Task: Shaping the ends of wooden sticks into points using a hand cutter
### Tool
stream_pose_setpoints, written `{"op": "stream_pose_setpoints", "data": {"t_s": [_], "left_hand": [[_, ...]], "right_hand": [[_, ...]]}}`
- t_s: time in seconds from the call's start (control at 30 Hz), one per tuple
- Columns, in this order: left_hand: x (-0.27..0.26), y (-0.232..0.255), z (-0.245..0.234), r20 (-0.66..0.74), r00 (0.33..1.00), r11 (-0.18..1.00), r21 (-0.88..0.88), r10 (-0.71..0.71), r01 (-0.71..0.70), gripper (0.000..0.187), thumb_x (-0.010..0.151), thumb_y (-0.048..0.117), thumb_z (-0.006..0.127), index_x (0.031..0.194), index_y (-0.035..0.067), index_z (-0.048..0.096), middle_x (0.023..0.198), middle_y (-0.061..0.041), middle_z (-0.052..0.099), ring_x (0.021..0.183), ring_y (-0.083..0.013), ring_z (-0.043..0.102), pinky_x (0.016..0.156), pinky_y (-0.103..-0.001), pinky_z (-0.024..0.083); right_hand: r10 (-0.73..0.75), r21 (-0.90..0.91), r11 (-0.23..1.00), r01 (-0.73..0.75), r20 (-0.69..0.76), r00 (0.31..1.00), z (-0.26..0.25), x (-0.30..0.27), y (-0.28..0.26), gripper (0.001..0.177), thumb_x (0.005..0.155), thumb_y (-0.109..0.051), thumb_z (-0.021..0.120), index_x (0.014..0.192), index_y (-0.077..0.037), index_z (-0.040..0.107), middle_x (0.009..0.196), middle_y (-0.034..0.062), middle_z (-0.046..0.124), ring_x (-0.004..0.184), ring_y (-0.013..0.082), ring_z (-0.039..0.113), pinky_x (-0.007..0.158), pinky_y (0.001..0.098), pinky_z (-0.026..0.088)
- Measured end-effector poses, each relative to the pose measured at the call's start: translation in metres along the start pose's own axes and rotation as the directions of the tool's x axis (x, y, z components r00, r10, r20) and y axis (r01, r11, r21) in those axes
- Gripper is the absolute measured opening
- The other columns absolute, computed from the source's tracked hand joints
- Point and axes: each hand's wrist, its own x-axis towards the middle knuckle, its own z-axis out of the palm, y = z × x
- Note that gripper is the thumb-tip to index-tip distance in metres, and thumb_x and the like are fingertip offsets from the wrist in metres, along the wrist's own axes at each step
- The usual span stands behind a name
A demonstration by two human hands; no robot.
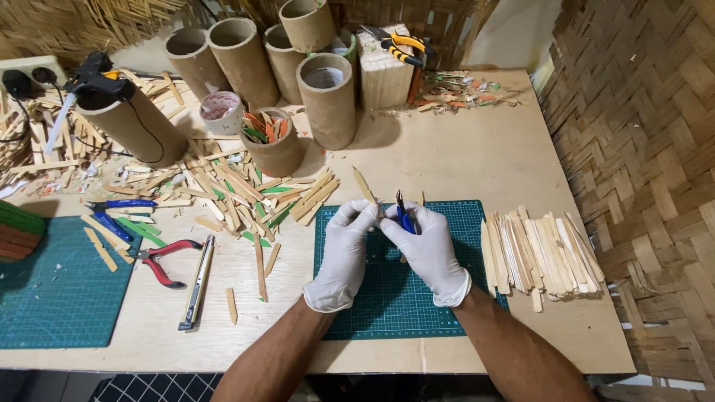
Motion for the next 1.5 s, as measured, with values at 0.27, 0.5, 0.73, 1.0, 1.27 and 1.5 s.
{"op": "stream_pose_setpoints", "data": {"t_s": [0.27,0.5,0.73,1.0,1.27,1.5], "left_hand": [[0.010,-0.010,-0.009,0.012,0.997,0.977,0.199,0.070,-0.071,0.023,0.088,0.010,0.077,0.109,0.006,0.068,0.087,-0.003,0.064,0.080,-0.0103,0.053,0.070,-0.024,0.043],[0.017,0.041,-0.027,0.609,0.377,-0.206,0.675,0.698,-0.709,0.054,0.076,0.018,0.090,0.125,0.016,0.067,0.123,-0.008,0.059,0.114,-0.0323,0.059,0.101,-0.047,0.051],[0.032,0.013,-0.040,0.747,0.469,-0.363,0.649,0.471,-0.669,0.021,0.084,0.041,0.074,0.101,0.030,0.069,0.113,0.006,0.067,0.116,-0.0222,0.058,0.106,-0.049,0.036],[0.038,0.010,-0.052,0.818,0.497,-0.141,0.550,0.288,-0.823,0.010,0.091,0.024,0.072,0.096,0.023,0.064,0.075,0.001,0.063,0.073,-0.0259,0.068,0.069,-0.043,0.054],[0.026,0.036,-0.039,0.413,0.908,0.411,0.816,0.075,-0.406,0.004,0.090,0.025,0.072,0.086,0.026,0.073,0.066,0.001,0.072,0.073,-0.0228,0.072,0.073,-0.034,0.054],[0.021,0.034,-0.019,0.217,0.973,0.837,0.546,-0.084,-0.049,0.016,0.092,0.018,0.069,0.077,0.011,0.072,0.056,-0.001,0.064,0.051,-0.0064,0.047,0.050,-0.019,0.035]], "right_hand": [[-0.020,-0.117,0.993,0.022,0.023,1.000,-0.021,0.025,0.026,0.008,0.082,-0.011,0.080,0.089,-0.010,0.076,0.066,0.0013,0.066,0.060,0.0068,0.054,0.052,0.0191,0.043],[-0.081,-0.389,0.916,0.102,0.072,0.994,-0.046,0.024,-0.007,0.004,0.083,-0.014,0.078,0.087,-0.012,0.078,0.059,0.0040,0.069,0.051,0.0119,0.059,0.050,0.0232,0.045],[-0.132,-0.519,0.823,0.230,0.219,0.967,-0.050,0.024,-0.003,0.018,0.080,-0.014,0.079,0.098,-0.009,0.079,0.072,0.0149,0.073,0.066,0.0272,0.073,0.058,0.0307,0.058],[-0.124,-0.582,0.756,0.300,0.323,0.938,-0.055,0.025,-0.002,0.025,0.079,-0.014,0.079,0.103,-0.010,0.079,0.086,0.0179,0.076,0.083,0.0360,0.075,0.070,0.0407,0.062],[-0.071,-0.502,0.859,0.101,0.079,0.994,-0.058,0.025,-0.014,0.025,0.085,-0.025,0.078,0.109,-0.016,0.080,0.093,0.0105,0.078,0.091,0.0256,0.073,0.080,0.0392,0.057],[0.140,-0.508,0.860,-0.042,0.157,0.978,-0.038,0.011,-0.022,0.036,0.085,-0.024,0.078,0.117,-0.009,0.079,0.097,0.0172,0.080,0.089,0.0278,0.076,0.076,0.0348,0.057]]}}
